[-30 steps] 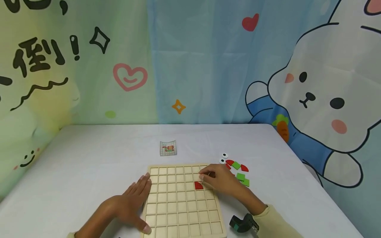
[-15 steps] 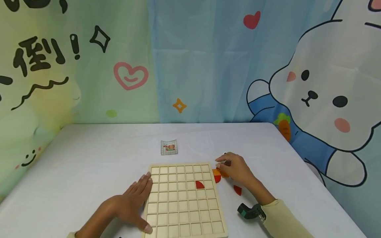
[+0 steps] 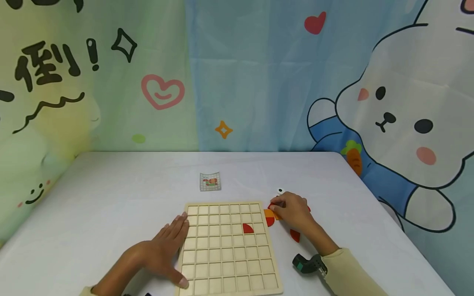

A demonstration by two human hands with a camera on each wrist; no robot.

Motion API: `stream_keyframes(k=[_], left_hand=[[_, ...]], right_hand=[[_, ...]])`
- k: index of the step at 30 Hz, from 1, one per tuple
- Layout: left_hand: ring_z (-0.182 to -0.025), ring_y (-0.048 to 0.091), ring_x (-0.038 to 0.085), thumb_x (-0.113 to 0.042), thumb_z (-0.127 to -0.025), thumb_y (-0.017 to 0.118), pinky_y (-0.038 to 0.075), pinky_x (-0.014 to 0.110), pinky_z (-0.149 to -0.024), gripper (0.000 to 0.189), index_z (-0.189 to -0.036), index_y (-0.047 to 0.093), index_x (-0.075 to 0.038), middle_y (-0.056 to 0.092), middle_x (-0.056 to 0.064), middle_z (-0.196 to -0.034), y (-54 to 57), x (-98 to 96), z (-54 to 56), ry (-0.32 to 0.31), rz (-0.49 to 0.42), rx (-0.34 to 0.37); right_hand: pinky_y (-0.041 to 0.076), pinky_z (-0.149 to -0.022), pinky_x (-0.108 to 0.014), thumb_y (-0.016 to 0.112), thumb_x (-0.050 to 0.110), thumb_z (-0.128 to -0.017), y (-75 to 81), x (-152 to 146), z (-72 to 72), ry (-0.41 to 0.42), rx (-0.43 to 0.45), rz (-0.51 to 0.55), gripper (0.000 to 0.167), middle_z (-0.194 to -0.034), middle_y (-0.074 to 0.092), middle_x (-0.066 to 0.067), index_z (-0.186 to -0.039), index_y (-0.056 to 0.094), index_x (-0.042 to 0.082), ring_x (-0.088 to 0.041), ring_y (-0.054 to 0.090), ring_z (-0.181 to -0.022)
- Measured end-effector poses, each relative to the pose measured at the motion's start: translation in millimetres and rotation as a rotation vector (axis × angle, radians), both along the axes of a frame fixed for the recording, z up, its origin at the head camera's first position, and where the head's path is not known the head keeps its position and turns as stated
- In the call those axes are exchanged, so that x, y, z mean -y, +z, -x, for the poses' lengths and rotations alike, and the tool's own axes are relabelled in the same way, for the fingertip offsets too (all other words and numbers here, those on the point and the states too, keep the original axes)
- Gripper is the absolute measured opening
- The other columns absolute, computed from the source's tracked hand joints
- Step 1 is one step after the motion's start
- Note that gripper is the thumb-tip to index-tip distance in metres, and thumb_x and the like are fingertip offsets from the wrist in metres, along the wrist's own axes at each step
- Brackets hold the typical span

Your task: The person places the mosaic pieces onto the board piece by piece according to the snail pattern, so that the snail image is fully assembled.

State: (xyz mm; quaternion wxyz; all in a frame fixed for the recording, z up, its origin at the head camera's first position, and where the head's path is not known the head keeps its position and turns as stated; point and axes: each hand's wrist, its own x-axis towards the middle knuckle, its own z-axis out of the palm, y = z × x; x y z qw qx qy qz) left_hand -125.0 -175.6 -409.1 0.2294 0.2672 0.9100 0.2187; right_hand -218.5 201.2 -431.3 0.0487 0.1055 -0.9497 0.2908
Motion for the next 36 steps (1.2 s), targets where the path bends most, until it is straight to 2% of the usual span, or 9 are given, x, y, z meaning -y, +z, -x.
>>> stream_keyframes(k=[6,9,15,21,27,36], left_hand=[[-0.145,-0.010,0.039,-0.070,-0.063,0.077,0.001,0.056,-0.113,0.140,-0.152,0.003,0.008,-0.013,0.024,-0.158,2.8,-0.5,-0.5,0.011,0.002,0.006],[-0.145,-0.009,0.039,-0.069,-0.063,0.077,0.002,0.055,-0.114,0.139,-0.152,0.003,0.008,-0.013,0.023,-0.158,4.9,-0.9,-2.3,0.013,0.012,0.002],[-0.145,-0.010,0.039,-0.071,-0.063,0.076,0.002,0.056,-0.113,0.139,-0.152,0.003,0.008,-0.014,0.023,-0.158,2.5,0.0,-1.4,0.007,-0.001,0.000],[-0.144,-0.012,0.040,-0.071,-0.062,0.076,-0.002,0.056,-0.113,0.141,-0.152,0.002,0.007,-0.015,0.023,-0.158,-3.2,2.4,0.6,0.000,-0.035,0.011],[-0.145,-0.009,0.039,-0.073,-0.062,0.075,0.003,0.056,-0.113,0.140,-0.152,0.003,0.007,-0.013,0.023,-0.158,0.2,0.9,-0.5,0.008,-0.006,-0.005],[-0.144,-0.009,0.041,-0.070,-0.064,0.077,0.003,0.058,-0.113,0.139,-0.152,0.003,0.007,-0.013,0.024,-0.158,1.8,-0.2,-0.8,-0.003,-0.002,-0.009]], right_hand=[[0.033,-0.091,-0.052,0.074,0.017,-0.087,-2.1,-2.2,1.4,-0.020,0.026,0.013,0.018,-0.092,0.065,-0.001,-0.104,0.076,0.009,-0.023,0.060,-0.092],[0.036,-0.091,-0.050,0.075,0.017,-0.087,-2.2,-3.6,1.6,-0.031,0.043,0.026,0.018,-0.093,0.065,-0.001,-0.103,0.076,0.009,-0.023,0.060,-0.092],[0.048,-0.081,-0.041,0.075,0.015,-0.087,-1.2,-4.5,1.2,-0.035,0.053,0.029,0.016,-0.092,0.062,-0.001,-0.102,0.075,0.009,-0.020,0.056,-0.086],[0.047,-0.077,-0.037,0.075,0.013,-0.087,-0.3,-4.4,1.4,-0.009,0.054,0.024,0.016,-0.089,0.062,0.000,-0.102,0.073,0.009,-0.019,0.053,-0.082],[0.047,-0.074,-0.033,0.075,0.012,-0.086,0.3,-4.0,1.3,0.021,0.055,0.039,0.013,-0.085,0.059,0.002,-0.098,0.071,0.011,-0.017,0.052,-0.079],[0.047,-0.066,-0.031,0.077,0.012,-0.085,-3.6,-4.5,0.5,0.109,0.028,0.118,0.013,-0.082,0.055,0.003,-0.095,0.071,0.015,-0.015,0.053,-0.074]])
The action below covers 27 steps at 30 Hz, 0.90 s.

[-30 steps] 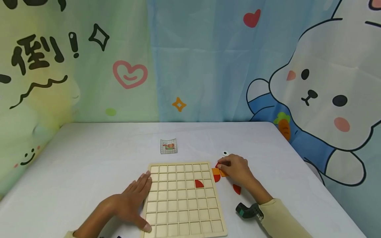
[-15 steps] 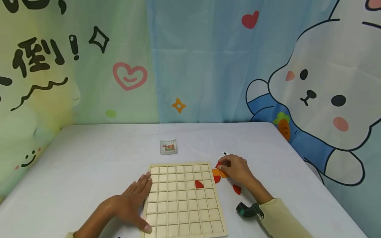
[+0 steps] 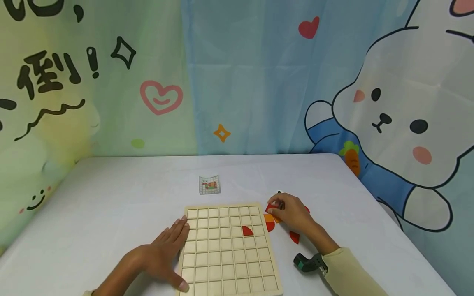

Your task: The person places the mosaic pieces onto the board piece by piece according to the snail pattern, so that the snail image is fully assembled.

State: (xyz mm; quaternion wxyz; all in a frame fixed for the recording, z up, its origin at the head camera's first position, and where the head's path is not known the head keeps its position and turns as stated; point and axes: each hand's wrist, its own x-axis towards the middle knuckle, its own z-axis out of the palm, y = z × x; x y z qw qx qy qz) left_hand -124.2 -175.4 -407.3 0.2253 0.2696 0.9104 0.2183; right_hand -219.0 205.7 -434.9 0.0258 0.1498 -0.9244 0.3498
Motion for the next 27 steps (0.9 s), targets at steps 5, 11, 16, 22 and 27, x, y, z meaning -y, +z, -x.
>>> stream_keyframes(k=[5,11,16,22,27], left_hand=[[-0.144,-0.010,0.042,-0.072,-0.063,0.075,0.002,0.058,-0.113,0.140,-0.152,0.002,0.007,-0.014,0.024,-0.158,-3.6,1.6,0.6,-0.005,-0.016,0.005],[-0.144,-0.013,0.040,-0.076,-0.061,0.073,-0.003,0.054,-0.113,0.142,-0.153,0.000,0.004,-0.017,0.021,-0.158,-10.0,4.0,2.3,0.000,-0.028,0.007],[-0.145,-0.012,0.038,-0.079,-0.059,0.072,0.000,0.057,-0.113,0.144,-0.154,0.000,0.002,-0.016,0.018,-0.159,-19.9,6.1,3.7,0.005,-0.013,-0.025],[-0.145,-0.012,0.035,-0.078,-0.059,0.072,0.001,0.055,-0.114,0.143,-0.154,0.001,0.002,-0.015,0.018,-0.159,-18.9,5.7,2.7,0.009,0.012,-0.038],[-0.145,-0.013,0.036,-0.080,-0.059,0.070,-0.001,0.054,-0.114,0.144,-0.154,0.000,0.002,-0.016,0.017,-0.159,-18.1,6.3,3.7,0.007,-0.005,-0.022]], right_hand=[[0.046,-0.066,-0.031,0.077,0.013,-0.085,-1.9,0,0.2,0.011,-0.001,-0.001,0.016,-0.083,0.056,0.004,-0.101,0.075,0.015,-0.014,0.052,-0.075],[0.047,-0.073,-0.034,0.070,0.005,-0.088,-0.4,1,0.6,0.040,0.003,0.010,0.023,-0.089,0.060,0.003,-0.108,0.076,0.015,-0.015,0.053,-0.081],[0.049,-0.077,-0.036,0.069,0.005,-0.089,1.3,0,1.1,0.057,-0.017,0.038,0.022,-0.091,0.061,0.003,-0.109,0.075,0.011,-0.016,0.056,-0.086],[0.049,-0.082,-0.038,0.072,0.010,-0.089,3.7,1,0.8,0.050,0.007,0.045,0.012,-0.091,0.065,0.006,-0.100,0.075,0.012,-0.017,0.059,-0.091],[0.050,-0.087,-0.043,0.070,0.010,-0.090,3.8,1,0.6,0.087,0.030,0.080,0.015,-0.100,0.070,0.002,-0.104,0.075,0.011,-0.022,0.062,-0.100]])
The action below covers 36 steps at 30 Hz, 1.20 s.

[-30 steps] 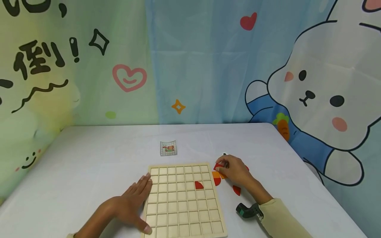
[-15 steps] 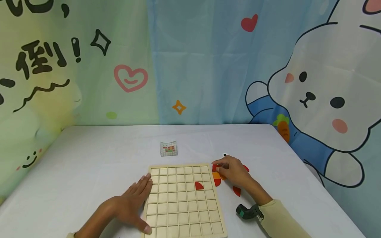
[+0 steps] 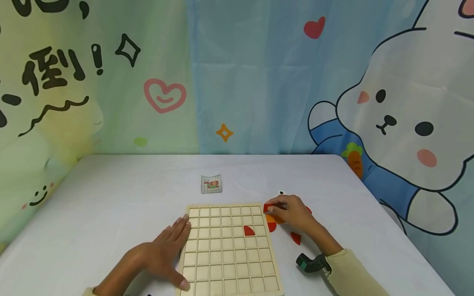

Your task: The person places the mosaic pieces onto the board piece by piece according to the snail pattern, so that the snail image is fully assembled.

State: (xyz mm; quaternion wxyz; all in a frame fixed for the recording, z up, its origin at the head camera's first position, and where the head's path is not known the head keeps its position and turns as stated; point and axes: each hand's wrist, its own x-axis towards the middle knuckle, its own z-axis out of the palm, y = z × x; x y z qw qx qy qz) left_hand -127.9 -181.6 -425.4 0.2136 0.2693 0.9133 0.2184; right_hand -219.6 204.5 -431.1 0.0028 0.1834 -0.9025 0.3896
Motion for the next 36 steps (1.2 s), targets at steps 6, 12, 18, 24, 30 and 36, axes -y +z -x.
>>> stream_keyframes(k=[6,12,18,24,30,36], left_hand=[[-0.145,-0.012,0.034,-0.082,-0.057,0.069,0.001,0.055,-0.114,0.145,-0.154,0.001,0.001,-0.016,0.016,-0.160,-5.0,-0.5,2.2,0.003,0.023,-0.022],[-0.146,-0.012,0.032,-0.084,-0.054,0.068,0.000,0.053,-0.114,0.147,-0.154,0.003,0.001,-0.015,0.014,-0.160,-9.5,-0.6,4.9,0.015,0.033,-0.024],[-0.145,-0.013,0.032,-0.084,-0.055,0.068,0.000,0.053,-0.114,0.147,-0.154,0.001,0.001,-0.017,0.014,-0.159,-8.2,-0.2,3.9,0.023,0.030,-0.012],[-0.145,-0.014,0.034,-0.081,-0.056,0.071,-0.002,0.055,-0.113,0.146,-0.154,0.001,0.002,-0.017,0.015,-0.159,-7.4,2.1,0.0,0.020,-0.003,-0.006],[-0.145,-0.014,0.032,-0.082,-0.056,0.070,-0.001,0.055,-0.113,0.146,-0.154,0.000,0.000,-0.018,0.014,-0.159,-10.5,2.2,1.1,0.013,0.015,-0.021],[-0.145,-0.014,0.033,-0.081,-0.056,0.070,-0.002,0.054,-0.113,0.147,-0.155,-0.001,0.000,-0.018,0.014,-0.159,-6.6,0.6,0.9,0.016,-0.005,-0.018]], right_hand=[[0.051,-0.086,-0.039,0.068,0.010,-0.092,2.8,-1,0.6,0.046,0.035,0.049,0.022,-0.106,0.070,-0.002,-0.114,0.072,0.008,-0.022,0.063,-0.100],[0.053,-0.065,-0.031,0.071,0.014,-0.090,9.8,3,-0.1,0.132,0.176,0.136,0.016,-0.091,0.070,-0.004,-0.103,0.072,0.005,-0.021,0.062,-0.079],[0.050,-0.065,-0.030,0.072,0.016,-0.089,11.2,9,-3.5,0.188,0.189,0.094,0.013,-0.089,0.073,0.001,-0.101,0.074,0.010,-0.016,0.063,-0.079],[0.051,-0.062,-0.029,0.072,0.018,-0.090,8.7,16,-9.8,0.229,0.210,0.091,0.013,-0.091,0.071,0.001,-0.101,0.075,0.011,-0.017,0.061,-0.071],[0.052,-0.063,-0.029,0.071,0.013,-0.090,10.6,17,-26.8,0.234,0.225,0.151,0.013,-0.092,0.072,-0.001,-0.100,0.074,0.007,-0.018,0.064,-0.073],[0.047,-0.064,-0.026,0.073,0.020,-0.089,13.8,24,-41.0,0.247,0.173,0.067,0.010,-0.088,0.070,0.009,-0.098,0.076,0.017,-0.013,0.058,-0.074]])
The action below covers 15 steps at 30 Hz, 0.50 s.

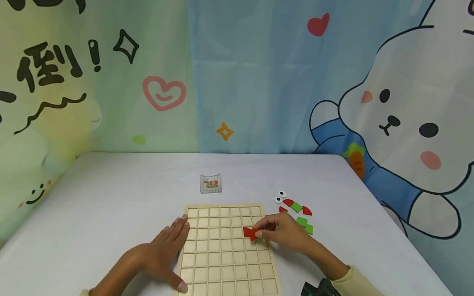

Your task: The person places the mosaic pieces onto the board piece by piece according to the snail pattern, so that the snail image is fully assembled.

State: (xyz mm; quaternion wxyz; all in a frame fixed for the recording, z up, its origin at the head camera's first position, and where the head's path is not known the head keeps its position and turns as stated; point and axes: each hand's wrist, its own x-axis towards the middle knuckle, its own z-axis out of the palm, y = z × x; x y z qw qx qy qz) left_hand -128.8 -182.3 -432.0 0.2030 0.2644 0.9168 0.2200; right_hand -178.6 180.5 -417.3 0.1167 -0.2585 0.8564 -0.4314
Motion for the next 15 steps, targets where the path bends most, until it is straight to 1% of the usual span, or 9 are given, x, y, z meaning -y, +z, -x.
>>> stream_keyframes(k=[5,9,11,15], left_hand=[[-0.145,-0.015,0.035,-0.078,-0.058,0.072,-0.004,0.053,-0.113,0.145,-0.154,-0.001,0.002,-0.019,0.017,-0.159,10.4,-2.3,-3.4,0.001,-0.023,0.046],[-0.144,-0.013,0.038,-0.075,-0.061,0.074,-0.002,0.055,-0.113,0.143,-0.153,0.000,0.006,-0.017,0.021,-0.158,18.1,-4.7,-4.4,-0.006,0.004,0.048],[-0.144,-0.012,0.039,-0.075,-0.061,0.074,-0.001,0.056,-0.113,0.142,-0.152,0.001,0.006,-0.016,0.022,-0.158,19.2,-5.2,-4.3,-0.008,0.008,0.038],[-0.144,-0.014,0.038,-0.077,-0.061,0.071,-0.005,0.053,-0.113,0.143,-0.153,-0.001,0.005,-0.017,0.021,-0.158,13.1,-3.9,-3.3,-0.014,-0.024,0.035]], right_hand=[[0.050,-0.066,-0.026,0.073,0.016,-0.089,-4.0,5,-3.7,0.041,0.004,-0.010,0.009,-0.092,0.069,0.010,-0.097,0.076,0.018,-0.011,0.058,-0.078],[0.049,-0.066,-0.025,0.073,0.014,-0.089,-5.8,7,-4.1,0.067,-0.009,-0.012,0.010,-0.093,0.070,0.011,-0.098,0.077,0.017,-0.009,0.058,-0.079],[0.049,-0.066,-0.025,0.072,0.015,-0.089,-5.5,8,-4.5,0.070,-0.023,-0.014,0.011,-0.093,0.070,0.011,-0.099,0.076,0.017,-0.009,0.058,-0.080],[0.049,-0.068,-0.026,0.072,0.014,-0.090,-4.9,9,-5.8,0.069,-0.035,-0.016,0.011,-0.093,0.068,0.011,-0.099,0.076,0.017,-0.010,0.057,-0.082]])
